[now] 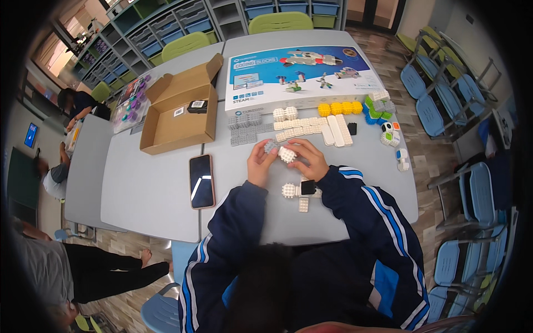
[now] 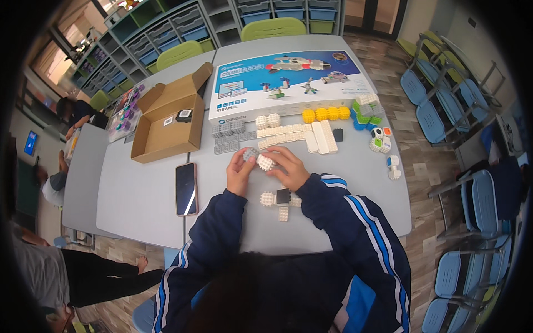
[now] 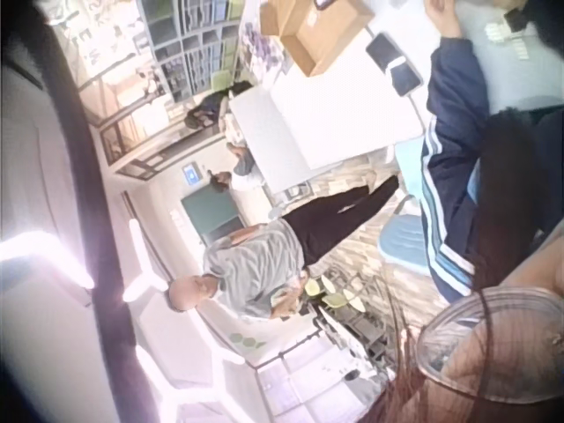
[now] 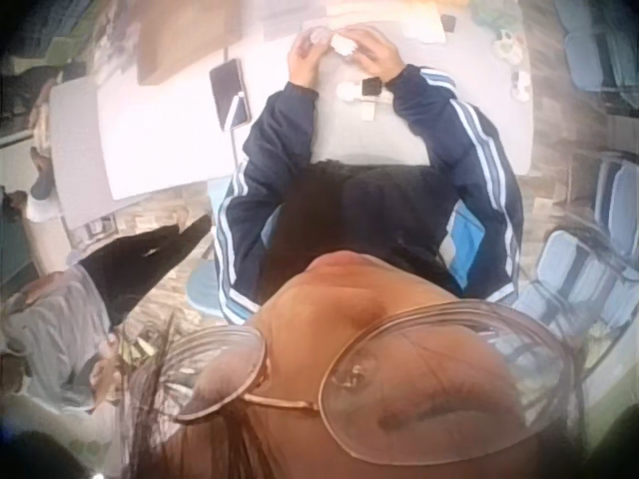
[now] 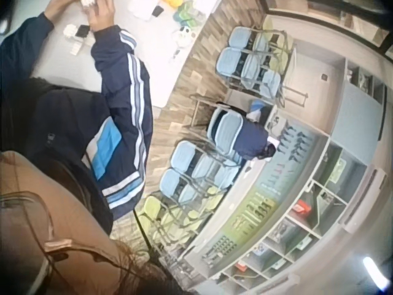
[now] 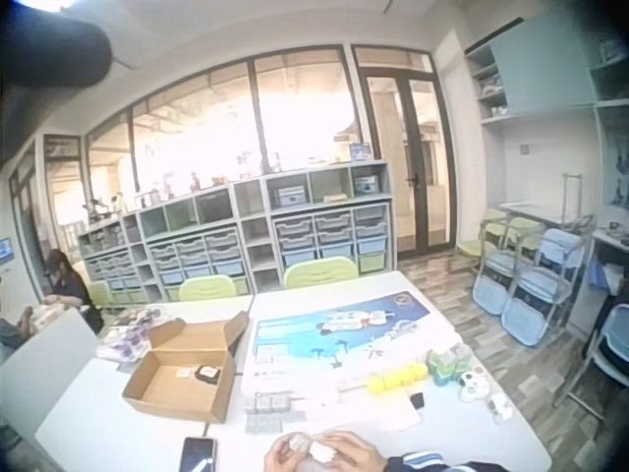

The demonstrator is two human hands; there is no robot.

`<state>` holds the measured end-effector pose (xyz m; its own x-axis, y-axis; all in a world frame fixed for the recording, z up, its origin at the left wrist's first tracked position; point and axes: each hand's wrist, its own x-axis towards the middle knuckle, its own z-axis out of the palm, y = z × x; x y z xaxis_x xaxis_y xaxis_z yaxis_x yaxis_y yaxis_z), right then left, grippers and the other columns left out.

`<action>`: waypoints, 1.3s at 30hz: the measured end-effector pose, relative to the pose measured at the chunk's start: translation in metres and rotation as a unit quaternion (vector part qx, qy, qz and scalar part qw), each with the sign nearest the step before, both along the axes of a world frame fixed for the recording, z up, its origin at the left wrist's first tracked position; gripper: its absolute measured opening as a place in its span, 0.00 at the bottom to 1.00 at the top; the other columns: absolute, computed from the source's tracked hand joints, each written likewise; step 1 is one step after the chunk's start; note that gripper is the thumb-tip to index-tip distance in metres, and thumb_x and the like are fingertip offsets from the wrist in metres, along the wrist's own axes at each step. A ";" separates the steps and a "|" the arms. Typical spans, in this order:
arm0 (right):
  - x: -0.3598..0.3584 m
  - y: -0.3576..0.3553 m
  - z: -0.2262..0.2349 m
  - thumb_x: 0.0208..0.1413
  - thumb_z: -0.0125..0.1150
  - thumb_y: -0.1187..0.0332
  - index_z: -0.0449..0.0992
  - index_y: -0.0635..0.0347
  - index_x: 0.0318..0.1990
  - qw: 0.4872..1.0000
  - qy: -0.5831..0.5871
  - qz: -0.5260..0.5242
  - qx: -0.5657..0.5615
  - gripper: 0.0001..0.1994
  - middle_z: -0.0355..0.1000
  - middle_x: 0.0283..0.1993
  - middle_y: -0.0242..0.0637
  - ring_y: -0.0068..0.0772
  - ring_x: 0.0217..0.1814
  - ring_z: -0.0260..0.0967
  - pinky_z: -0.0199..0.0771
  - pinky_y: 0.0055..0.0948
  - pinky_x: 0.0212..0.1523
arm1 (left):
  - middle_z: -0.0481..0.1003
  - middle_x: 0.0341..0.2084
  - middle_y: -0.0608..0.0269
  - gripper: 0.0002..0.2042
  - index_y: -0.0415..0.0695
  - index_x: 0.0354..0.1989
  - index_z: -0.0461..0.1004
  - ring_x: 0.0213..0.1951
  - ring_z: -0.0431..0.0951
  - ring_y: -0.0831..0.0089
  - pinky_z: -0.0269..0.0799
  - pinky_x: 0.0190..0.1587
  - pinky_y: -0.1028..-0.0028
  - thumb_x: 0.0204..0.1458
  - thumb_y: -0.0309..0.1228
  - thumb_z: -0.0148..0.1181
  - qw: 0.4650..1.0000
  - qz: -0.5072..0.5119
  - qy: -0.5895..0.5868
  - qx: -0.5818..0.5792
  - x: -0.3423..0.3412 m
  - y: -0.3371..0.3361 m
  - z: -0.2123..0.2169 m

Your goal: The person assembles a small structure using white, black, and colored interlocking plastic blocks. They connect pieces by hand, occasionally disassemble sections, and reorganize components on the table.

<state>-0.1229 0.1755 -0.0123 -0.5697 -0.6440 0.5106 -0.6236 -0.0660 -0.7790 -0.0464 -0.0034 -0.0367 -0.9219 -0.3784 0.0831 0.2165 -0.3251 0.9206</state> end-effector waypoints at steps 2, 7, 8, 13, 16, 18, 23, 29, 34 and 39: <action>-0.001 -0.005 -0.002 0.49 0.65 0.78 0.74 0.59 0.56 0.999 0.009 -0.012 -0.036 0.23 0.68 0.58 0.42 0.35 0.51 0.72 0.75 0.28 0.46 | 0.72 0.49 0.59 0.20 0.37 0.57 0.65 0.48 0.73 0.76 0.70 0.51 0.76 0.56 0.22 0.61 0.999 0.030 0.007 -0.016 0.005 -0.001 0.004; -0.006 -0.002 -0.023 0.59 0.57 0.77 0.69 0.64 0.60 0.978 -0.152 -0.019 -0.141 0.20 0.71 0.54 0.38 0.27 0.53 0.69 0.70 0.26 0.53 | 0.72 0.48 0.61 0.22 0.40 0.55 0.67 0.46 0.73 0.77 0.70 0.46 0.77 0.52 0.21 0.65 0.994 0.062 0.053 -0.078 0.003 0.000 -0.016; -0.012 0.006 -0.029 0.60 0.56 0.76 0.69 0.65 0.59 0.976 -0.163 -0.032 -0.141 0.19 0.71 0.54 0.37 0.26 0.53 0.69 0.69 0.25 0.54 | 0.73 0.46 0.62 0.22 0.41 0.55 0.68 0.45 0.73 0.76 0.70 0.46 0.76 0.50 0.23 0.67 0.983 0.094 0.039 -0.152 0.001 0.005 -0.014; -0.018 0.010 -0.035 0.58 0.59 0.76 0.68 0.63 0.57 0.951 -0.241 -0.044 -0.187 0.18 0.70 0.52 0.38 0.26 0.48 0.71 0.75 0.28 0.48 | 0.73 0.46 0.56 0.24 0.44 0.53 0.69 0.47 0.74 0.61 0.68 0.49 0.66 0.46 0.29 0.68 0.896 0.183 0.040 -0.403 0.020 0.000 -0.010; -0.026 0.019 -0.042 0.56 0.62 0.78 0.65 0.59 0.49 0.944 -0.248 -0.069 -0.208 0.16 0.68 0.49 0.38 0.28 0.43 0.73 0.77 0.29 0.43 | 0.72 0.46 0.54 0.22 0.44 0.52 0.68 0.50 0.71 0.56 0.63 0.55 0.63 0.47 0.29 0.66 0.866 0.160 0.003 -0.474 0.026 0.002 0.000; -0.023 0.024 -0.043 0.55 0.62 0.78 0.63 0.58 0.47 0.940 -0.253 -0.076 -0.216 0.15 0.68 0.47 0.38 0.28 0.40 0.73 0.77 0.29 0.40 | 0.72 0.45 0.54 0.22 0.45 0.52 0.68 0.51 0.69 0.54 0.60 0.56 0.61 0.46 0.28 0.65 0.860 0.160 -0.013 -0.485 0.030 0.000 -0.003; -0.017 0.040 -0.040 0.54 0.59 0.79 0.63 0.58 0.45 0.938 -0.253 -0.094 -0.219 0.14 0.66 0.43 0.37 0.27 0.32 0.71 0.74 0.27 0.34 | 0.72 0.46 0.51 0.23 0.44 0.54 0.66 0.51 0.69 0.52 0.60 0.57 0.59 0.48 0.29 0.63 0.843 0.147 -0.029 -0.516 0.034 -0.001 -0.006; -0.016 0.057 -0.040 0.52 0.56 0.77 0.68 0.62 0.47 0.948 -0.231 -0.119 -0.184 0.14 0.68 0.39 0.36 0.24 0.29 0.68 0.71 0.24 0.31 | 0.70 0.53 0.47 0.26 0.42 0.58 0.63 0.55 0.68 0.51 0.61 0.60 0.59 0.50 0.31 0.63 0.866 0.128 -0.025 -0.483 0.039 0.001 -0.005; -0.017 0.060 -0.046 0.52 0.56 0.77 0.68 0.61 0.44 0.949 -0.235 -0.108 -0.178 0.11 0.69 0.34 0.34 0.21 0.26 0.66 0.68 0.22 0.28 | 0.69 0.55 0.49 0.28 0.41 0.60 0.63 0.56 0.69 0.54 0.65 0.59 0.60 0.50 0.30 0.64 0.874 0.183 0.008 -0.449 0.047 0.004 -0.012; -0.012 0.058 -0.049 0.51 0.59 0.76 0.69 0.59 0.41 0.958 -0.211 -0.105 -0.163 0.10 0.69 0.31 0.31 0.18 0.25 0.64 0.66 0.20 0.26 | 0.72 0.52 0.53 0.24 0.42 0.57 0.67 0.52 0.74 0.60 0.69 0.53 0.64 0.50 0.27 0.64 0.882 0.225 0.007 -0.415 0.060 0.005 -0.016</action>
<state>-0.1351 0.2334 -0.0614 -0.8695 -0.3379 0.3604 -0.2833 -0.2566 -0.9241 0.0133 0.0019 -0.0524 -0.6914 -0.5092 0.5125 0.1646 0.5797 0.7980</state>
